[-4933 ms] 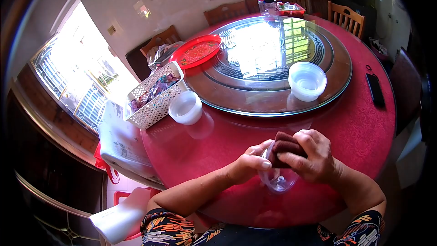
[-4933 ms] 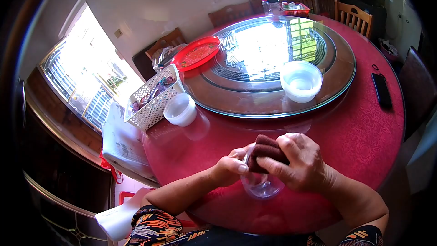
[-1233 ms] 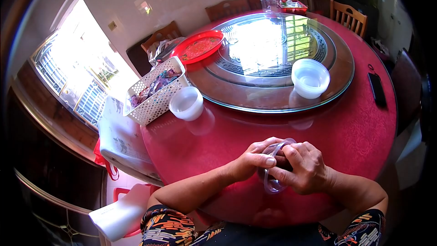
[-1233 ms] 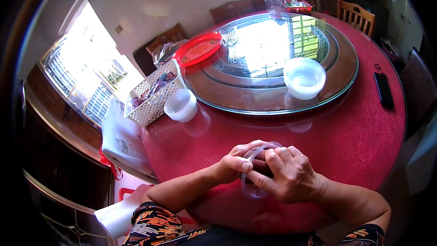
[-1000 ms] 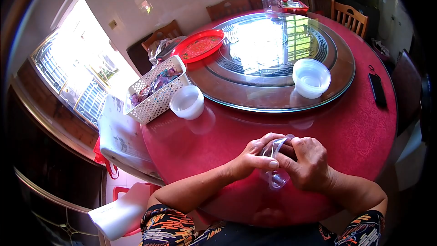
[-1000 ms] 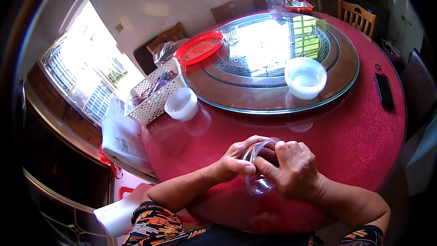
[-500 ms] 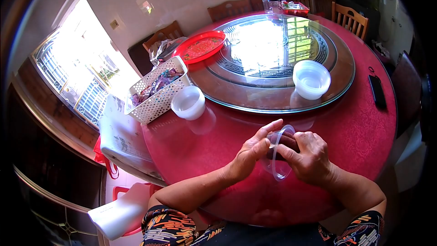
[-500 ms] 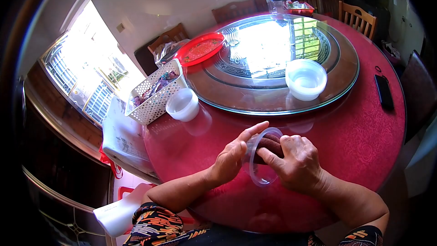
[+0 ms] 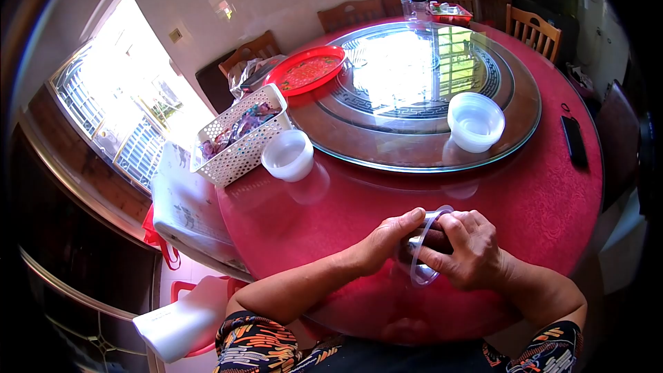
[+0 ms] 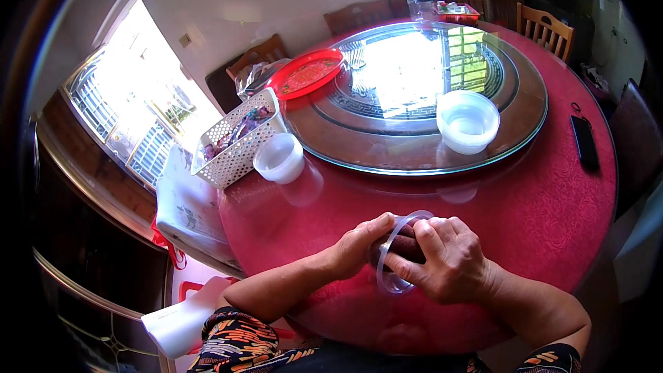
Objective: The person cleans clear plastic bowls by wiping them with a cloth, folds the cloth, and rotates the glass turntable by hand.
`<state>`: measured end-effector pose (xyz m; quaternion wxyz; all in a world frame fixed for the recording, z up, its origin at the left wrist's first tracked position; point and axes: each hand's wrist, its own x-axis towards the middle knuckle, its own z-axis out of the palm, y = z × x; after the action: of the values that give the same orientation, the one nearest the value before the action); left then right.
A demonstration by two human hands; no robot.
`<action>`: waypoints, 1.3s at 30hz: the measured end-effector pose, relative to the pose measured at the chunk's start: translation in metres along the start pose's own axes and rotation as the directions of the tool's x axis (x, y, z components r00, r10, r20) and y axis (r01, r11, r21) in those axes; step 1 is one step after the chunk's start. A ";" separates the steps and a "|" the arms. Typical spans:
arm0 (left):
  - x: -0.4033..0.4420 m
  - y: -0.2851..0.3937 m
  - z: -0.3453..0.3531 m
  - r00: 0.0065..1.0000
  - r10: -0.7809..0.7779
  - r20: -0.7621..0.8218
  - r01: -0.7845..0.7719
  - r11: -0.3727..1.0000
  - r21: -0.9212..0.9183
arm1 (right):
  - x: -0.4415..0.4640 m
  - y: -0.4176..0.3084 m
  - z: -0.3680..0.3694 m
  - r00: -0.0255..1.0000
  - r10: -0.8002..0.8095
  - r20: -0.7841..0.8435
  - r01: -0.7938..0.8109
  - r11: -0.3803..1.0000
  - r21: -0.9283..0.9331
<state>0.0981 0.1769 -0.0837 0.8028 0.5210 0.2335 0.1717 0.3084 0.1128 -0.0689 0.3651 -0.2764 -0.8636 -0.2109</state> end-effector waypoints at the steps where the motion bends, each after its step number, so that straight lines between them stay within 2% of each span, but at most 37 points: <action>1: 0.000 0.001 -0.001 1.000 0.014 0.001 -0.014 0.999 0.037 | 0.000 0.000 0.000 1.000 -0.001 -0.007 0.001 1.000 -0.004; 3: -0.001 0.002 -0.002 0.999 0.043 0.004 -0.043 0.993 0.112 | 0.002 -0.004 0.000 0.995 0.102 0.022 -0.101 0.994 -0.043; 5: -0.003 -0.003 0.000 0.984 0.165 -0.069 -0.150 0.970 0.190 | 0.002 -0.003 0.000 0.986 0.159 0.040 -0.155 0.984 -0.084; 6: -0.001 -0.007 0.000 0.969 0.239 -0.059 -0.234 0.969 0.084 | 0.001 -0.003 0.000 0.974 0.219 0.063 -0.213 0.973 -0.085; 7: -0.002 -0.006 0.001 0.959 0.277 -0.062 -0.268 0.955 0.123 | -0.001 -0.004 0.001 0.957 0.278 0.085 -0.270 0.959 -0.087; 9: -0.006 -0.003 0.004 0.934 0.352 -0.064 -0.333 0.921 0.203 | -0.006 -0.004 0.008 0.914 0.387 0.121 -0.388 0.922 -0.017; 10: -0.007 0.000 0.007 0.933 0.348 -0.088 -0.331 0.929 0.162 | -0.007 -0.004 0.010 0.888 0.438 0.141 -0.445 0.896 0.016; 13: -0.004 -0.004 0.000 0.893 0.450 -0.001 -0.431 0.855 0.290 | -0.011 0.002 0.011 0.857 0.435 0.276 -0.497 0.840 0.217; 14: -0.004 -0.004 0.000 0.910 0.415 -0.001 -0.400 0.878 0.263 | -0.014 0.006 0.013 0.875 0.400 0.273 -0.466 0.848 0.251; 17: -0.004 -0.001 0.006 0.938 0.346 -0.033 -0.344 0.937 0.067 | -0.011 0.009 0.007 0.907 0.273 0.320 -0.342 0.922 0.182; 20: -0.001 -0.002 0.010 0.942 0.334 -0.032 -0.333 0.942 0.037 | -0.009 0.005 0.011 0.957 0.176 0.232 -0.232 0.943 0.241; 25: -0.003 -0.005 0.005 0.967 0.253 -0.032 -0.255 0.956 -0.148 | -0.006 0.003 0.004 0.975 0.087 0.206 -0.118 0.983 0.143; 30: -0.002 -0.005 0.007 0.971 0.239 -0.003 -0.238 0.967 -0.093 | -0.002 -0.001 0.003 0.994 0.034 0.108 -0.046 0.993 0.109; 33: 0.001 -0.007 0.006 0.978 0.210 0.004 -0.210 0.978 0.013 | 0.000 -0.005 0.002 0.997 0.082 0.006 -0.083 0.995 0.057; 39: -0.002 0.000 0.007 0.981 0.184 -0.053 -0.174 0.972 0.156 | 0.000 -0.003 0.002 0.995 0.093 -0.029 -0.093 0.996 0.005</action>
<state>0.1004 0.1710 -0.0807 0.7341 0.5929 0.2247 0.2430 0.3060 0.1116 -0.0709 0.3877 -0.3124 -0.8447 -0.1963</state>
